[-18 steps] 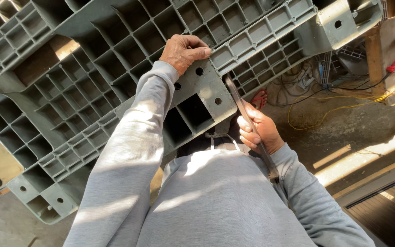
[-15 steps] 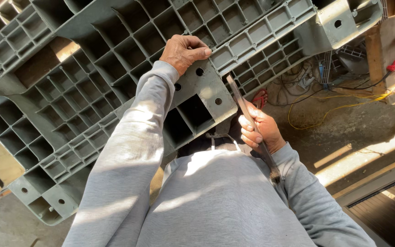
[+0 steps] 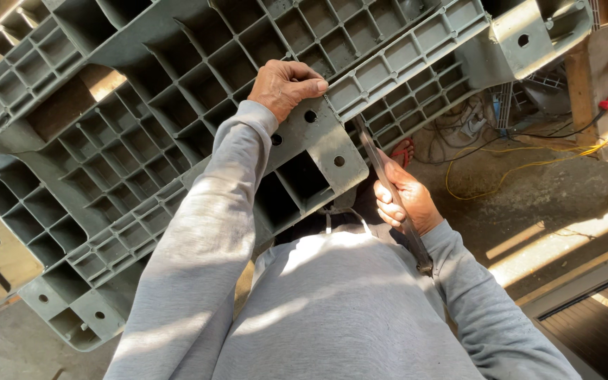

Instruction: The person uses a heated metal tool to scrape and remove material from the surface of a large gray plastic pallet. The person holds the pallet steady with one hand while moving the tool along the grid lines, producing visible smoke.

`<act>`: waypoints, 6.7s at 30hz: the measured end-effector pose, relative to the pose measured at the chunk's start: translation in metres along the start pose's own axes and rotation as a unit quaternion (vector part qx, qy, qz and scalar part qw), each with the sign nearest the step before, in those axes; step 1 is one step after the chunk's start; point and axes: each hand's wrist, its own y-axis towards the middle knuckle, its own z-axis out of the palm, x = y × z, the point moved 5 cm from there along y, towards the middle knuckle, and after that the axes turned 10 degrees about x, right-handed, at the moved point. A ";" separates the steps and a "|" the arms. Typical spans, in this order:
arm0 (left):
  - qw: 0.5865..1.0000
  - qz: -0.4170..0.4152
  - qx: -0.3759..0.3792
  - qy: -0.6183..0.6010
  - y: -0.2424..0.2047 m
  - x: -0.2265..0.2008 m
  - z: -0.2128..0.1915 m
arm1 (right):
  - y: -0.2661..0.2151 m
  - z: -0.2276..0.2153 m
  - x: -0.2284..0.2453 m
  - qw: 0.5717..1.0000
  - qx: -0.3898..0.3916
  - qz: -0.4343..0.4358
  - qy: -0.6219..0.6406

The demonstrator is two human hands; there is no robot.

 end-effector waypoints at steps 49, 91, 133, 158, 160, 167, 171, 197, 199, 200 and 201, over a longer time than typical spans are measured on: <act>0.888 0.221 -0.286 0.284 0.049 -0.132 0.182 | -0.141 -0.160 0.237 0.816 -0.304 -0.208 -0.446; 0.935 -0.014 -0.213 0.284 0.336 -0.193 0.341 | 0.269 -0.405 0.667 0.566 -0.226 -0.194 -0.769; 0.756 -0.160 -0.492 0.399 0.191 -0.115 0.198 | -0.010 -0.171 0.446 0.667 0.114 0.056 -0.734; 0.770 -0.067 -0.486 0.408 0.180 -0.123 0.202 | -0.030 -0.127 0.427 0.674 0.107 0.007 -0.731; 0.772 -0.054 -0.485 0.408 0.183 -0.124 0.197 | -0.029 -0.121 0.424 0.645 0.126 -0.041 -0.753; 0.786 -0.077 -0.471 0.394 0.182 -0.118 0.199 | -0.039 -0.113 0.412 0.553 0.203 -0.127 -0.798; 0.795 -0.135 -0.434 0.402 0.187 -0.112 0.196 | -0.031 -0.135 0.413 0.700 0.098 0.038 -0.707; 0.788 -0.107 -0.465 0.390 0.185 -0.113 0.197 | -0.033 -0.169 0.408 0.792 0.026 0.163 -0.588; 0.785 -0.108 -0.465 0.395 0.186 -0.113 0.197 | -0.034 -0.171 0.408 0.787 0.022 0.162 -0.595; 0.783 -0.108 -0.464 0.399 0.186 -0.113 0.198 | -0.035 -0.171 0.408 0.787 0.026 0.156 -0.597; 0.781 -0.109 -0.463 0.404 0.186 -0.113 0.198 | -0.035 -0.170 0.408 0.787 0.030 0.149 -0.598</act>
